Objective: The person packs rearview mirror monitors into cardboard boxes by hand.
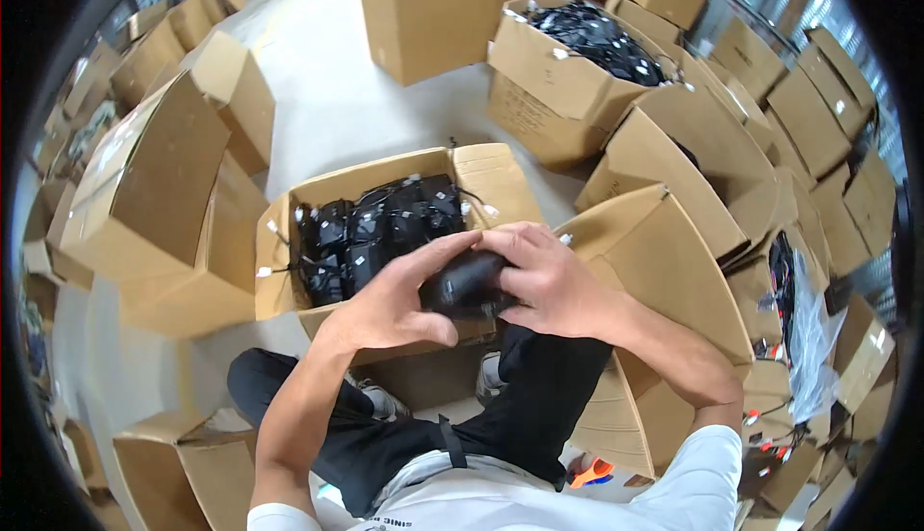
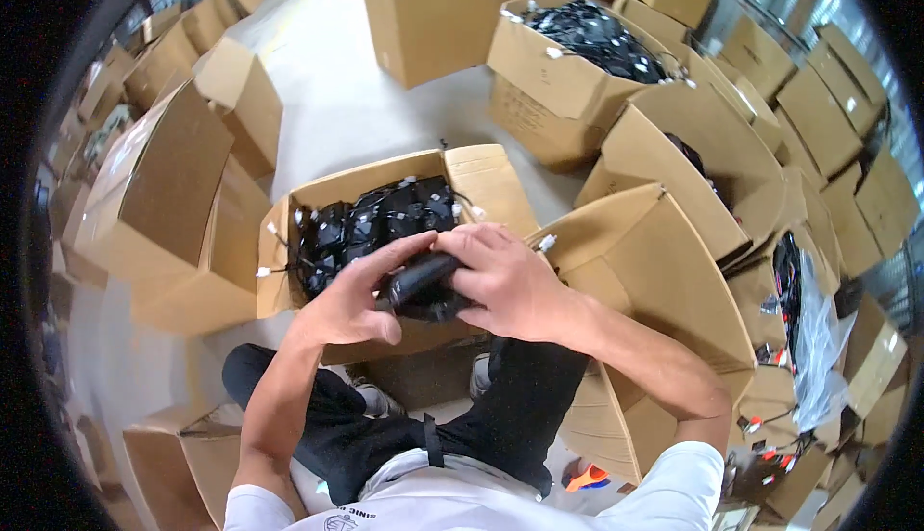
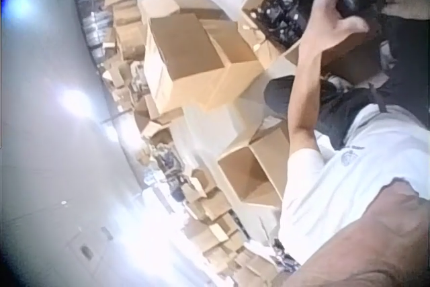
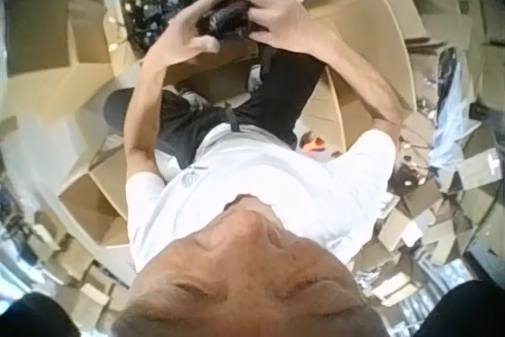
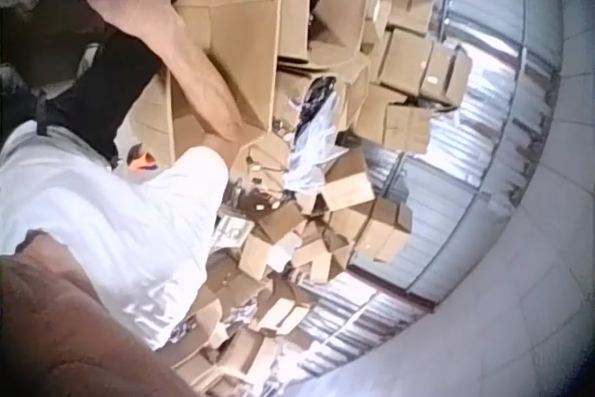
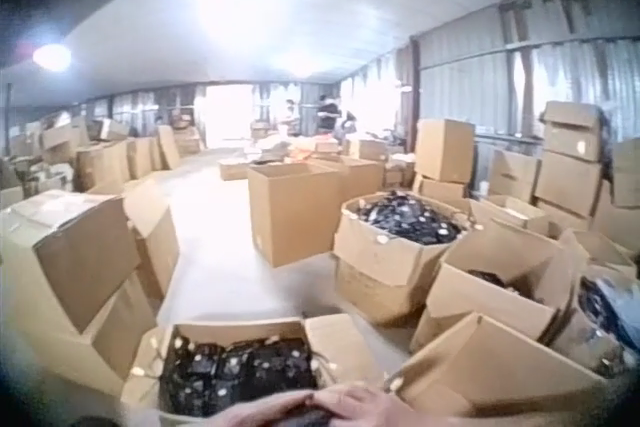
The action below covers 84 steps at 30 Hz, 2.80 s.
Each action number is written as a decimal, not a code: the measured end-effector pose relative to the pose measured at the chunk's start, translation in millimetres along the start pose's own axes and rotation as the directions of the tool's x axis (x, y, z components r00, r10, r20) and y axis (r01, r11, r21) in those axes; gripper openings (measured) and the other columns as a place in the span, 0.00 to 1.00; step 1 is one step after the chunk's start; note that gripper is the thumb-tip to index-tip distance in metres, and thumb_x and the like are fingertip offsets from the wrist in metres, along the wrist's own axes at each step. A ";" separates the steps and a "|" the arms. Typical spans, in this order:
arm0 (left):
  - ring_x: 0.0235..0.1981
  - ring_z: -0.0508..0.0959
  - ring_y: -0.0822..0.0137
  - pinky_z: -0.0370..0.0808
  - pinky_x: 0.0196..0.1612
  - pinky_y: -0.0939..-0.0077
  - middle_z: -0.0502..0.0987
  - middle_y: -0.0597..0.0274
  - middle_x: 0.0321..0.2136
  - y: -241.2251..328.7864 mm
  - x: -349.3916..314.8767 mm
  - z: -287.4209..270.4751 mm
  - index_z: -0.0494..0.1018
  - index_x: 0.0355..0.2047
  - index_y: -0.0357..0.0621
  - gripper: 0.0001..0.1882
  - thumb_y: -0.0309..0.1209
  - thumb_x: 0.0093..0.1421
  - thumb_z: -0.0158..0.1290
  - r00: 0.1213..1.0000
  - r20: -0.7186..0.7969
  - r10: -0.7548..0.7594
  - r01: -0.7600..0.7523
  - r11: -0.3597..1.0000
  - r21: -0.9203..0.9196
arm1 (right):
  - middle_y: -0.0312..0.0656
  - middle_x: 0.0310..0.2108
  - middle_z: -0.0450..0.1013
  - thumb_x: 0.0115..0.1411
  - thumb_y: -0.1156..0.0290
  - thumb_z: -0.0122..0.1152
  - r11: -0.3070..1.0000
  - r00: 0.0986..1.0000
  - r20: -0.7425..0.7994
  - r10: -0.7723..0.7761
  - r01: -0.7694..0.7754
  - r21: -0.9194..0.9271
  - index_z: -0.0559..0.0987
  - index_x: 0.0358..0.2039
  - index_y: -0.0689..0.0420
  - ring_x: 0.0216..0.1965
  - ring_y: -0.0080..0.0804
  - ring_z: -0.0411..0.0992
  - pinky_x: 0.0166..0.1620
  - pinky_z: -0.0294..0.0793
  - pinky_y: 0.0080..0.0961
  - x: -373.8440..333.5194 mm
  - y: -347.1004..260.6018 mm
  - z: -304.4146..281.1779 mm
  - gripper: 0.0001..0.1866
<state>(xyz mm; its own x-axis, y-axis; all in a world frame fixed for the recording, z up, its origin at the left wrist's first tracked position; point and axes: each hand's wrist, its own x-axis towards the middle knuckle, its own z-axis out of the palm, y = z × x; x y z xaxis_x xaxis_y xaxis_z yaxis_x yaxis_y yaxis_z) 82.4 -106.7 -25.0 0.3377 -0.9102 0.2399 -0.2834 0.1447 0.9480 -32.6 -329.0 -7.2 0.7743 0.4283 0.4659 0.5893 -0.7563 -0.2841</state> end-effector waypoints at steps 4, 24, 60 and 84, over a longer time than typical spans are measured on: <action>0.55 0.74 0.64 0.70 0.61 0.69 0.75 0.53 0.54 -17.2 -21.2 2.5 0.64 0.63 0.36 0.45 0.28 0.45 0.73 0.964 -0.234 -0.127 0.122 0.992 -0.035 | 0.50 0.48 0.71 0.42 0.67 0.77 0.975 0.989 0.120 0.082 -0.105 0.196 0.79 0.29 0.63 0.50 0.50 0.71 0.54 0.72 0.41 30.2 3.9 23.9 0.17; 0.52 0.76 0.64 0.74 0.57 0.66 0.74 0.54 0.52 -52.6 0.4 -32.6 0.68 0.58 0.36 0.32 0.42 0.58 0.61 0.932 -0.362 -0.029 -0.250 0.671 -0.698 | 0.42 0.48 0.76 0.53 0.60 0.72 0.504 0.769 0.125 0.626 -0.522 0.688 0.72 0.56 0.65 0.49 0.29 0.74 0.56 0.71 0.28 78.4 2.0 -18.3 0.34; 0.53 0.74 0.54 0.60 0.65 0.47 0.78 0.55 0.42 -199.4 -104.0 -190.9 0.77 0.44 0.45 0.18 0.35 0.55 0.64 0.864 -0.296 -0.407 0.433 0.302 0.849 | 0.55 0.40 0.79 0.61 0.46 0.60 0.518 0.307 0.789 0.532 -0.855 -0.016 0.79 0.48 0.66 0.42 0.47 0.78 0.48 0.74 0.40 33.4 190.1 396.8 0.31; 0.55 0.70 0.45 0.65 0.61 0.59 0.75 0.47 0.48 -229.5 -68.3 -18.7 0.71 0.51 0.37 0.23 0.22 0.53 0.60 0.779 -0.105 -0.619 0.480 0.480 0.734 | 0.43 0.30 0.80 0.59 0.49 0.66 -0.243 -0.177 0.387 0.905 -0.962 0.127 0.82 0.43 0.61 0.35 0.34 0.78 0.40 0.76 0.31 -426.7 226.3 187.3 0.26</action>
<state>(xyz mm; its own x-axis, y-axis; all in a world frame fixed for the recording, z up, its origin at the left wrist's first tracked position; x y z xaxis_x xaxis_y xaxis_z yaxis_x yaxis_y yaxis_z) 141.1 -70.4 -255.1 0.5325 -0.7575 -0.3777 -0.6326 -0.6526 0.4170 -186.4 -590.3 -427.3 0.4853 -0.5686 -0.6642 -0.8584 -0.1656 -0.4855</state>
